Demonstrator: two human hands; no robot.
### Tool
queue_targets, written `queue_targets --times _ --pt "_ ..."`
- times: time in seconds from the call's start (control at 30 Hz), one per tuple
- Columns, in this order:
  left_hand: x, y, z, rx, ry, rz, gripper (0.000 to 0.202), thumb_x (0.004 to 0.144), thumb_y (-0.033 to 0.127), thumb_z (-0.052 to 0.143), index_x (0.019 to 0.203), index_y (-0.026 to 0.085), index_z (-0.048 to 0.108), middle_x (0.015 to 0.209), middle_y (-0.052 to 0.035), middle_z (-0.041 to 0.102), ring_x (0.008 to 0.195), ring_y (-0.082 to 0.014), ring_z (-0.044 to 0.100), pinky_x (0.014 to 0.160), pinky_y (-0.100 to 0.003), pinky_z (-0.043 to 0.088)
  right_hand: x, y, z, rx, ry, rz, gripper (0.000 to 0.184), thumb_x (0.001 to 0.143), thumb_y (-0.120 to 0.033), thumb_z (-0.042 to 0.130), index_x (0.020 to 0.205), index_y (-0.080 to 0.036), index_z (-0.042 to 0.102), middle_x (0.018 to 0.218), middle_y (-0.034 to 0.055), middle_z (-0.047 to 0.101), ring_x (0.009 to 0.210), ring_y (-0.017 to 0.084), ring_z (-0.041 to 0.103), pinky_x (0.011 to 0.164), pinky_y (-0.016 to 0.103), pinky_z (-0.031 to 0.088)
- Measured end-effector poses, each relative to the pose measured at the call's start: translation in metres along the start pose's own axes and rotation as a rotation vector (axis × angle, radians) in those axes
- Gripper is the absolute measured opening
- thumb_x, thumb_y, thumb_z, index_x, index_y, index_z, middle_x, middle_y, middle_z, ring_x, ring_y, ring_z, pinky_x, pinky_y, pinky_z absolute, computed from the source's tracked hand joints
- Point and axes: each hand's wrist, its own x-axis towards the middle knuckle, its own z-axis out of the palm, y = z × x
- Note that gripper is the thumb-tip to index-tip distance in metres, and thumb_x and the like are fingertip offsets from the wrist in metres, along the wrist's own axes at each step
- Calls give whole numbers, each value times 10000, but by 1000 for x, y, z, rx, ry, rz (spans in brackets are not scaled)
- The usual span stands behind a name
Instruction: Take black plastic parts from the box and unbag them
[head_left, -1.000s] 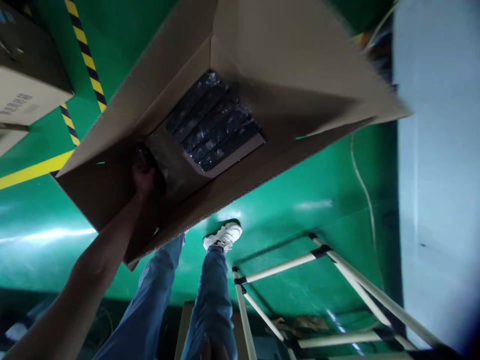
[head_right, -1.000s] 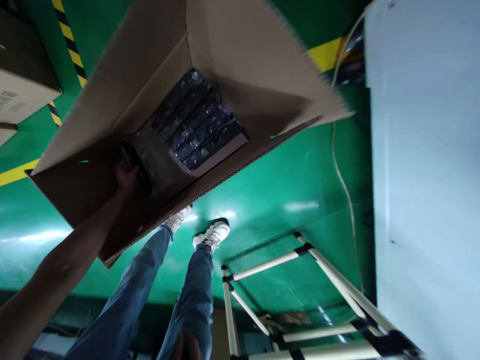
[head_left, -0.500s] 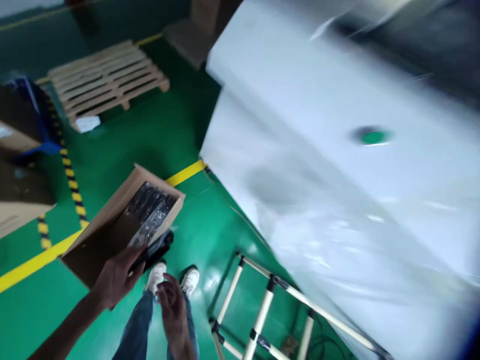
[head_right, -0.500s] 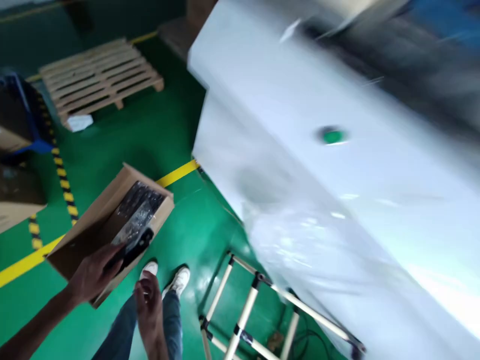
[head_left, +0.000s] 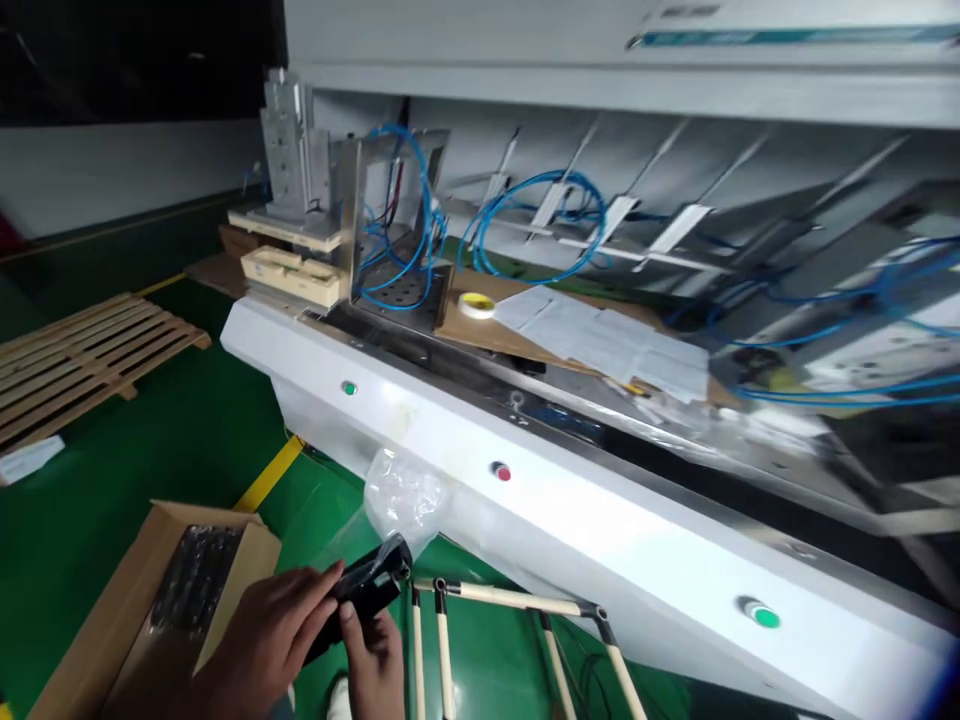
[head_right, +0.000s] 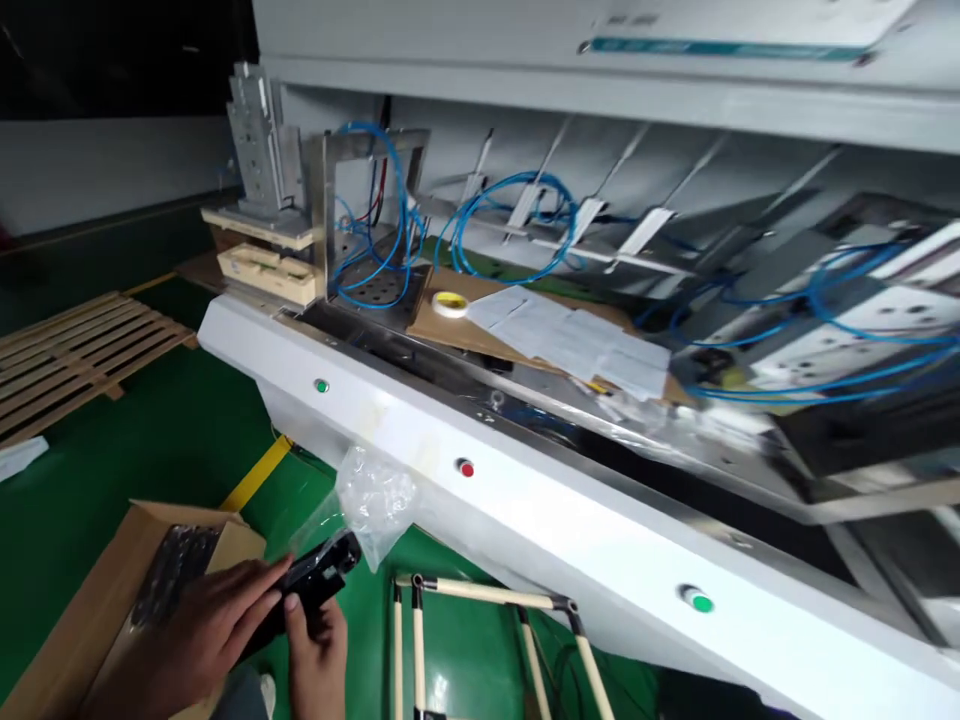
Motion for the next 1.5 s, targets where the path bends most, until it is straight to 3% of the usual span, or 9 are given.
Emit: queue_targets --times 0.13,0.27,0.47,0.6,0.73,0.93,1.17,1.33,1.5 --pt "50 6 8 9 0 104 419 1116 317 408 1495 329 584 1124 -51 796 898 -211 783 779 -281 644 19 -29 -5 56 191 -90 608 684 -754 843 956 -211 859 979 133 832 967 352 768 879 448 641" --pt "97 -8 25 -15 -6 167 362 1112 287 397 1340 303 678 1152 -52 794 926 -228 781 811 -325 635 44 -60 -7 67 308 -133 578 706 -724 847 954 -202 854 921 111 816 943 341 757 858 429 635" --pt "203 -49 26 -72 6 315 302 1110 267 413 1006 243 696 845 -47 774 684 -188 742 589 -279 527 99 -101 15 90 505 -181 567 733 -718 829 938 -190 844 886 113 800 937 348 747 859 447 627" --pt "269 -74 13 -218 -242 368 239 1094 359 480 1014 253 679 801 -6 739 696 -175 723 630 -274 505 132 -127 38 121 653 -205 533 787 -695 796 968 -195 823 917 108 797 907 315 737 824 415 620" --pt "310 -94 4 -452 -498 298 190 1042 398 586 1029 254 709 929 -1 751 828 -169 714 759 -258 521 155 -148 51 172 772 -211 519 811 -689 773 958 -192 796 930 104 789 833 270 701 720 368 592" --pt "341 -104 16 -570 -623 223 318 1079 401 498 929 235 724 913 -3 742 853 -159 688 814 -257 490 183 -160 51 234 866 -200 524 788 -702 785 901 -193 736 802 45 738 696 200 619 610 313 511" --pt "356 -106 29 -490 -586 210 272 1059 408 504 997 226 697 913 -10 742 747 -161 661 703 -266 507 190 -170 35 126 899 -224 498 818 -690 765 812 -197 692 678 -1 636 638 175 534 576 293 429" --pt "355 -93 33 -506 -402 406 287 1023 389 640 1270 257 697 1196 -66 748 1068 -217 708 950 -322 579 187 -179 40 -8 951 -279 469 801 -650 791 779 -194 688 624 -10 621 568 152 488 525 278 382" --pt "349 -75 57 -549 -267 477 261 1102 299 501 1101 256 759 1063 -43 774 958 -179 729 870 -280 573 191 -182 46 34 938 -230 476 782 -652 791 885 -189 741 625 -7 637 594 180 548 527 289 424"
